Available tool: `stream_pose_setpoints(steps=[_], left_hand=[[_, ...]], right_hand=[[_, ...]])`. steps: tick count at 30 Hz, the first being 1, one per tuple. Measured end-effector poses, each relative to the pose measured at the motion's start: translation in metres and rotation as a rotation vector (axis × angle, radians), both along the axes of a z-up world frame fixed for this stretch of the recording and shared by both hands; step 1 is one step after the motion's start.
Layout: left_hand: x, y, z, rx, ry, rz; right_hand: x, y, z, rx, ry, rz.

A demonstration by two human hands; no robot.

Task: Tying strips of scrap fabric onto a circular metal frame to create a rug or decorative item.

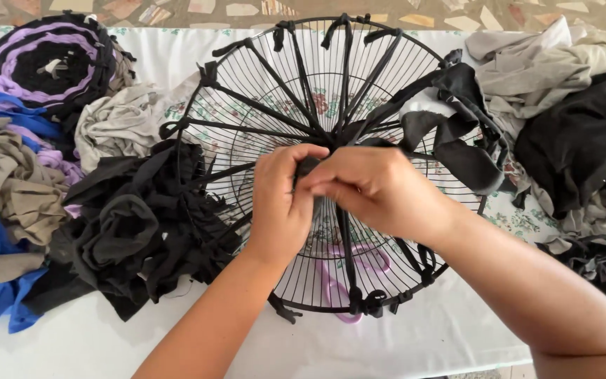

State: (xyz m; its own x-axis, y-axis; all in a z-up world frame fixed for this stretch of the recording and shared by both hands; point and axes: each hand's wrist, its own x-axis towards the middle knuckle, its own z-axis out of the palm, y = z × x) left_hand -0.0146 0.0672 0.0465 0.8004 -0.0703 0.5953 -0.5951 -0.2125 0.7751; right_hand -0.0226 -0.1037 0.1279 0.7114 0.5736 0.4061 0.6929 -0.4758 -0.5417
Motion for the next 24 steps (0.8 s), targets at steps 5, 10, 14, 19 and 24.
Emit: stream_pose_setpoints(steps=[5,10,14,19,24], left_hand=[[-0.004,-0.001,0.002,0.195,-0.178,0.118],[-0.001,0.000,-0.004,0.212,-0.087,0.111],[0.013,0.004,-0.017,0.209,-0.018,0.115],[0.014,-0.002,-0.022,0.060,0.223,0.094],[0.005,-0.005,-0.010,0.123,0.042,0.088]], right_hand=[[0.007,-0.009,-0.006,0.232,0.019,-0.069],[0.015,-0.052,-0.017,0.859,0.056,-0.191],[0.044,-0.143,-0.027,1.211,0.059,-0.065],[0.083,-0.252,-0.078,1.190,-0.184,-0.612],[0.022,-0.089,0.012,0.138,-0.065,-0.766]])
